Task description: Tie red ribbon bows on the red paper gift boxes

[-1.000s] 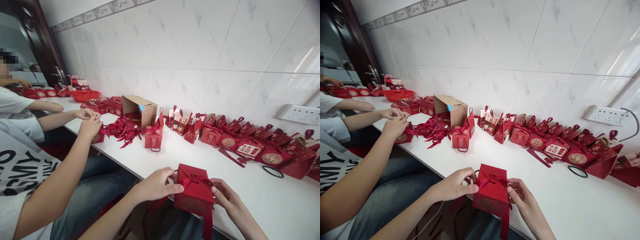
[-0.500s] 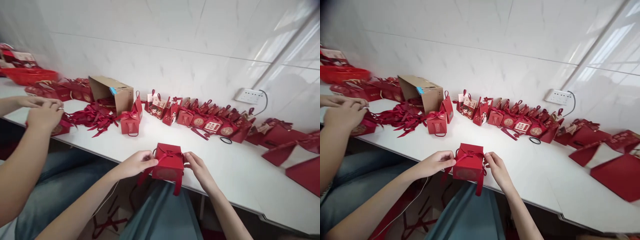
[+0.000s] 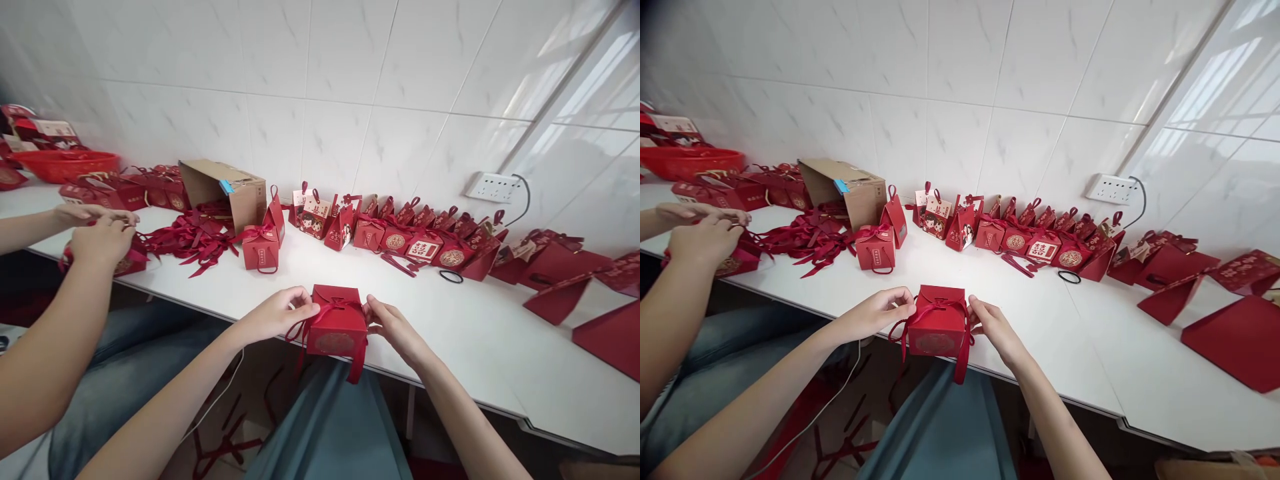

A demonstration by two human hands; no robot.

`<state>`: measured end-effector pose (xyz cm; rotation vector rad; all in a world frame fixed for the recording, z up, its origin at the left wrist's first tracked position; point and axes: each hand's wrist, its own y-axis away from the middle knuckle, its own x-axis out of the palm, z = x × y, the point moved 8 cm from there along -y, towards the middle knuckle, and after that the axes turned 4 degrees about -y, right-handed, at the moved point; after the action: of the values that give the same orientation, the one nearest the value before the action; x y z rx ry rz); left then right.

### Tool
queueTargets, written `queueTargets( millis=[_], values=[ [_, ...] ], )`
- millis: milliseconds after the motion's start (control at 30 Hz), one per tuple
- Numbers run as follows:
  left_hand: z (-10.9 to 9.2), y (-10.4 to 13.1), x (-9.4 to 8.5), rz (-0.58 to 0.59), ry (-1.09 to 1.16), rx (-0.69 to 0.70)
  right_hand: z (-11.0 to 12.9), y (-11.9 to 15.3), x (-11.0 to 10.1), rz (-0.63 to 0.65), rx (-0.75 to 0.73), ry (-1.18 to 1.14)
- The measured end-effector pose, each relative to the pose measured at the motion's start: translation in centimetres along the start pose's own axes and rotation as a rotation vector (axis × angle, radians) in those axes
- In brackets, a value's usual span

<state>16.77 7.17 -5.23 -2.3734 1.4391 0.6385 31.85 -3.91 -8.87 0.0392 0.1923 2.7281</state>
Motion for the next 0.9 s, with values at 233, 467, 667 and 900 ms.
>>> queueTargets(
  millis=[233, 467, 667, 900],
  values=[
    [0.7, 0.0, 0.8, 0.06, -0.094, -0.066, 0.6, 0.3, 1.1, 0.058, -0.001, 0.088],
    [1.6, -0.6, 0.9, 0.175, 0.093, -0.087, -1.9, -0.6, 1.1, 0.158, 0.076, 0.019],
    [1.9, -1.1, 0.1, 0.283, 0.088, -0.075, -2.5, -0.6, 1.4, 0.225, 0.138, 0.007],
    [2.5, -1.8, 1.9, 0.577, 0.35, -0.034, -3.7, -1.0, 1.3, 0.322, 0.116, -0.039]
  ],
)
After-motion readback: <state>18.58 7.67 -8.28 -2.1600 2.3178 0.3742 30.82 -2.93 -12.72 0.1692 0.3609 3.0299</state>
